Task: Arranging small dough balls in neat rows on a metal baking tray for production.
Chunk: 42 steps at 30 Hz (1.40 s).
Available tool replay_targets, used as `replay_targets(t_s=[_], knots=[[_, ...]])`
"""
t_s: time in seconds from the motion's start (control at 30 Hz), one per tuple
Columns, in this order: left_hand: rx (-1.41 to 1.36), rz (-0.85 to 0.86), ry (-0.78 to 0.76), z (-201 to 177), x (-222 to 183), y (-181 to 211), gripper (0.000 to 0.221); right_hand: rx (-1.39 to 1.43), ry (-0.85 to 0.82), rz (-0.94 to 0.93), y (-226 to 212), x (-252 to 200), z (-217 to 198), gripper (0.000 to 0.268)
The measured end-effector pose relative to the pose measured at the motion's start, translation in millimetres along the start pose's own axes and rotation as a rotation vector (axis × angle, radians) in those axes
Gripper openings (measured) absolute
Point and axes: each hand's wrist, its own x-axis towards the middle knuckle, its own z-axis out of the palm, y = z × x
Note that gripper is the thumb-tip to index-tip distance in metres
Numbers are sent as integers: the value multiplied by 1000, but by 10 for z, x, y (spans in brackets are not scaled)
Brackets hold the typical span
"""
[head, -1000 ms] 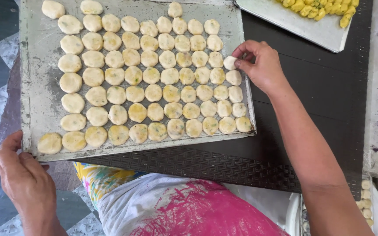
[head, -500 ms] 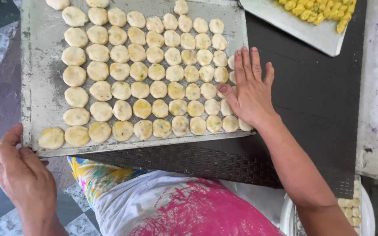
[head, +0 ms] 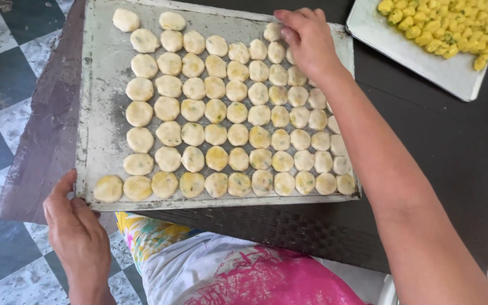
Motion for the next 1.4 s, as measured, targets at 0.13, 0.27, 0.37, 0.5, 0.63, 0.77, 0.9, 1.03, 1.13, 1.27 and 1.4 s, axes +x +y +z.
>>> replay_targets(t_s=[0.13, 0.27, 0.37, 0.5, 0.63, 0.77, 0.9, 1.03, 1.13, 1.27, 1.4], knots=[[9, -46, -4, -16, 7, 22, 38, 137, -161, 117, -35, 213, 24, 21], [-1, -32, -20, -23, 2, 14, 37, 349, -239, 350, -409, 191, -293, 26], [4, 17, 1, 2, 2, -51, 38, 520, -24, 170, -501, 58, -428, 28], [-14, -29, 5, -7, -2, 11, 37, 1231, 23, 584, -477, -336, -762, 28], [2, 41, 8, 13, -21, -43, 38, 2211, -40, 369, -431, -778, -824, 26], [16, 128, 44, 35, -26, -91, 37, 2306, 36, 376, -501, -1026, -889, 32], [17, 138, 27, 35, -24, -88, 36, 2239, 43, 416, -417, -1116, -1052, 28], [24, 159, 50, 31, -36, -95, 37, 1649, 67, 605, -359, -1114, -1285, 23], [25, 174, 54, 35, -37, -106, 37, 1016, 32, 643, -116, -1119, -1280, 19], [47, 180, 62, 40, -33, -87, 38, 581, -252, 537, -63, -1061, -1278, 17], [52, 152, 75, 56, -39, -58, 38, 494, -287, 601, -164, -994, -1142, 17]])
